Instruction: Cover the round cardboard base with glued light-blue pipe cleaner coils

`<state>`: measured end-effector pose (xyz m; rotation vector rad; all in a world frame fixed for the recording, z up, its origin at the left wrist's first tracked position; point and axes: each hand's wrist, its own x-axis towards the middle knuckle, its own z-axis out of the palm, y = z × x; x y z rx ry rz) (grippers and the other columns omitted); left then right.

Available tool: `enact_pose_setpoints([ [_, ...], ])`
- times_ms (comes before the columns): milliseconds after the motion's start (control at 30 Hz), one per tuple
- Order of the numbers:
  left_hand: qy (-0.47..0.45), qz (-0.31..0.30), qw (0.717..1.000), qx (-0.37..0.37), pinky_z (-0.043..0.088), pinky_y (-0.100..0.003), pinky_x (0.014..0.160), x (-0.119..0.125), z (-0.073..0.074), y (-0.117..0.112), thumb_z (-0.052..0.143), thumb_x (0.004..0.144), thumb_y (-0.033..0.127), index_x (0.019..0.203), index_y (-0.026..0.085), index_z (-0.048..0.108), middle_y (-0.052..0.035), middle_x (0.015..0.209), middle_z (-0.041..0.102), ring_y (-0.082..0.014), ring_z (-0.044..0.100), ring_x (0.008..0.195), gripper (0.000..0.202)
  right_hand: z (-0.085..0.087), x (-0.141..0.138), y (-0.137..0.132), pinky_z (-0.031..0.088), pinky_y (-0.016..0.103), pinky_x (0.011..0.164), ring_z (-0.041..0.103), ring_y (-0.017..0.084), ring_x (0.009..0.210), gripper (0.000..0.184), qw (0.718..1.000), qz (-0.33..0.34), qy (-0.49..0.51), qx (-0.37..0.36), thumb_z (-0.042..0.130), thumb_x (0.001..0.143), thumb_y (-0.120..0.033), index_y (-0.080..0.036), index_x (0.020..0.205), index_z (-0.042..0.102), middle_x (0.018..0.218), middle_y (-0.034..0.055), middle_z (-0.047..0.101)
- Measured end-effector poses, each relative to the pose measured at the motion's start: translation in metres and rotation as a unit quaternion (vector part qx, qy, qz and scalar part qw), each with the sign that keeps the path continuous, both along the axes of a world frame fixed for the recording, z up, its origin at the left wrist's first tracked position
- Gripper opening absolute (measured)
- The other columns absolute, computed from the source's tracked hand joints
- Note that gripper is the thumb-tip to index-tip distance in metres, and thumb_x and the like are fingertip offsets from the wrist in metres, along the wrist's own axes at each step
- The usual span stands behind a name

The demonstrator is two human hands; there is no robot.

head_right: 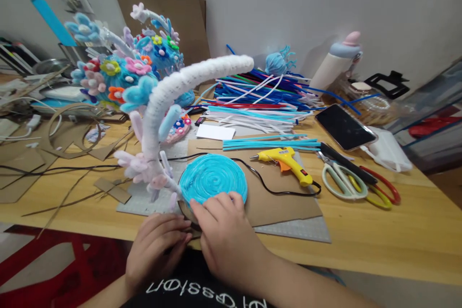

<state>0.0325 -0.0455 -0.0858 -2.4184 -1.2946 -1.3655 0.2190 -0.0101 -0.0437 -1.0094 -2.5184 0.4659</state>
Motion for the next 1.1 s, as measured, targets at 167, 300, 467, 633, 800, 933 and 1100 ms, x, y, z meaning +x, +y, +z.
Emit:
enact_pose_setpoints([
  [167, -0.003, -0.005, 1.0, 0.008, 0.05, -0.031, 0.076, 0.002, -0.004, -0.002, 0.065, 0.082, 0.014, 0.08, 0.02, 0.061, 0.0017, 0.082, 0.075, -0.0149, 0.07, 0.08, 0.008, 0.004, -0.006, 0.007, 0.027, 0.038, 0.074, 0.05, 0.023, 0.078, 0.03, 0.998, -0.032, -0.03, 0.045, 0.043, 0.094, -0.016, -0.018, 0.118, 0.062, 0.082, 0.0046, 0.065],
  [300, -0.013, -0.005, 1.0, 0.007, 0.049, -0.032, 0.078, 0.003, -0.007, -0.004, 0.067, 0.081, 0.013, 0.081, 0.02, 0.062, 0.0011, 0.084, 0.075, -0.0153, 0.069, 0.083, 0.008, 0.005, -0.009, 0.012, 0.024, 0.037, 0.072, 0.048, 0.022, 0.073, 0.028, 0.996, -0.031, -0.023, 0.076, 0.041, 0.096, -0.016, -0.022, 0.106, 0.066, 0.074, 0.0018, 0.063],
  [467, -0.025, -0.008, 1.0, 0.001, 0.049, -0.031, 0.079, 0.004, -0.008, -0.005, 0.067, 0.08, 0.012, 0.081, 0.018, 0.062, 0.0012, 0.086, 0.075, -0.0147, 0.069, 0.085, 0.008, 0.005, -0.014, 0.014, 0.023, 0.036, 0.071, 0.047, 0.021, 0.071, 0.027, 0.996, -0.026, -0.007, 0.083, 0.04, 0.096, -0.015, -0.021, 0.091, 0.065, 0.07, 0.0009, 0.06],
  [633, -0.034, -0.008, 0.999, 0.001, 0.048, -0.031, 0.078, 0.004, -0.008, -0.005, 0.067, 0.079, 0.011, 0.08, 0.018, 0.062, 0.0009, 0.086, 0.075, -0.0148, 0.068, 0.085, 0.008, 0.003, -0.018, 0.013, 0.024, 0.035, 0.07, 0.047, 0.021, 0.071, 0.026, 0.997, -0.017, -0.003, 0.079, 0.04, 0.096, -0.015, -0.021, 0.084, 0.062, 0.07, 0.0005, 0.06],
  [800, -0.037, -0.006, 0.999, 0.001, 0.048, -0.031, 0.077, 0.004, -0.007, -0.005, 0.064, 0.081, 0.012, 0.08, 0.019, 0.061, 0.001, 0.085, 0.075, -0.0149, 0.068, 0.084, 0.007, 0.002, -0.019, 0.013, 0.024, 0.036, 0.07, 0.047, 0.02, 0.071, 0.028, 0.996, -0.01, -0.012, 0.086, 0.038, 0.097, -0.016, -0.02, 0.084, 0.063, 0.07, 0.0012, 0.06],
  [933, -0.038, -0.007, 0.999, 0.0, 0.049, -0.031, 0.077, 0.004, -0.008, -0.005, 0.063, 0.081, 0.012, 0.08, 0.018, 0.061, -0.0002, 0.085, 0.075, -0.0156, 0.068, 0.084, 0.007, 0.002, -0.02, 0.013, 0.024, 0.037, 0.071, 0.047, 0.021, 0.072, 0.028, 0.995, -0.004, -0.026, 0.096, 0.038, 0.097, -0.018, -0.019, 0.091, 0.065, 0.071, 0.0021, 0.06],
  [1100, -0.039, -0.007, 0.999, -0.006, 0.05, -0.032, 0.077, 0.003, -0.005, -0.005, 0.062, 0.08, 0.012, 0.082, 0.018, 0.06, -0.0015, 0.085, 0.074, -0.0163, 0.068, 0.084, 0.007, 0.002, -0.019, 0.011, 0.024, 0.043, 0.077, 0.049, 0.024, 0.08, 0.026, 0.989, -0.006, -0.08, 0.125, 0.04, 0.095, -0.02, -0.022, 0.101, 0.066, 0.082, 0.0044, 0.063],
])
